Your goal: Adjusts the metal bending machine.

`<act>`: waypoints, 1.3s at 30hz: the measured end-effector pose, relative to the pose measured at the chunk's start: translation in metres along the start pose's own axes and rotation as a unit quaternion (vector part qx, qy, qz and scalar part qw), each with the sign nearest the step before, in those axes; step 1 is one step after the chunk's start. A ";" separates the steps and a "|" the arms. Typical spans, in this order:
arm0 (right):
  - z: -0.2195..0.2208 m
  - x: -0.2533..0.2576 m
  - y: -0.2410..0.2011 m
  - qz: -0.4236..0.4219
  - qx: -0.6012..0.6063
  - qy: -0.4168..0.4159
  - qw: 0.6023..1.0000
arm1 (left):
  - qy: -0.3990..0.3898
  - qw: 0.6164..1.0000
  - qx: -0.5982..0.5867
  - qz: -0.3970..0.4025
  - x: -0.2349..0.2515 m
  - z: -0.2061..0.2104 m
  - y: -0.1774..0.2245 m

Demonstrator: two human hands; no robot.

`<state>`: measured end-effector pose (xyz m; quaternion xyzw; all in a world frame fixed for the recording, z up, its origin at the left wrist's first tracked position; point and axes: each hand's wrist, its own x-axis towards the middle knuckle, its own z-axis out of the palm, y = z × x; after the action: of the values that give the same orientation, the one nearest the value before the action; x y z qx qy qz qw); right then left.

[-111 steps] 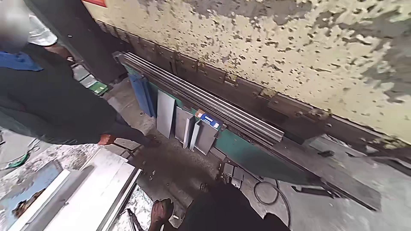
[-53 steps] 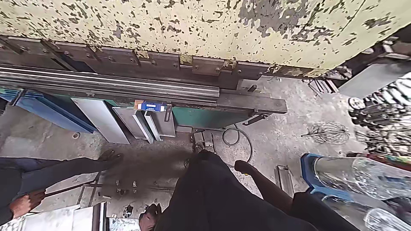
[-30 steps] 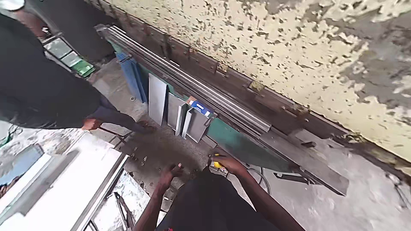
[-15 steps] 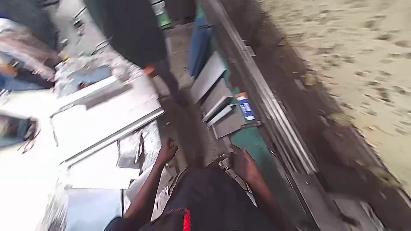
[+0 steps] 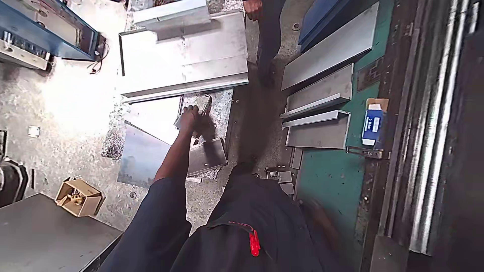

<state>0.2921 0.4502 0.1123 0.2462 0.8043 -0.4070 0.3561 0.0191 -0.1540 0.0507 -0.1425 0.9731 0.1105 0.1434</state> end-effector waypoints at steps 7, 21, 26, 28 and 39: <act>-0.038 0.005 0.014 0.002 -0.001 0.068 0.998 | -0.028 0.998 0.045 -0.020 -0.018 -0.014 0.068; -0.020 -0.031 0.045 -0.027 0.111 0.109 0.987 | 0.044 0.923 -0.380 0.039 -0.087 -0.052 0.191; -0.044 -0.017 -0.044 -0.169 0.162 0.160 0.959 | -0.250 0.706 -0.658 0.075 -0.187 -0.033 0.365; -0.060 -0.019 -0.086 -0.223 0.231 0.156 0.934 | -0.357 0.618 -0.694 0.099 -0.216 -0.032 0.418; -0.182 0.034 -0.155 -0.150 0.076 0.443 0.880 | -0.384 0.689 -0.508 0.346 -0.073 -0.067 0.600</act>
<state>0.0973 0.5199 0.2357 0.3034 0.8721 -0.3638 -0.1228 -0.1158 0.4078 0.2410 0.2076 0.6084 0.6750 0.3620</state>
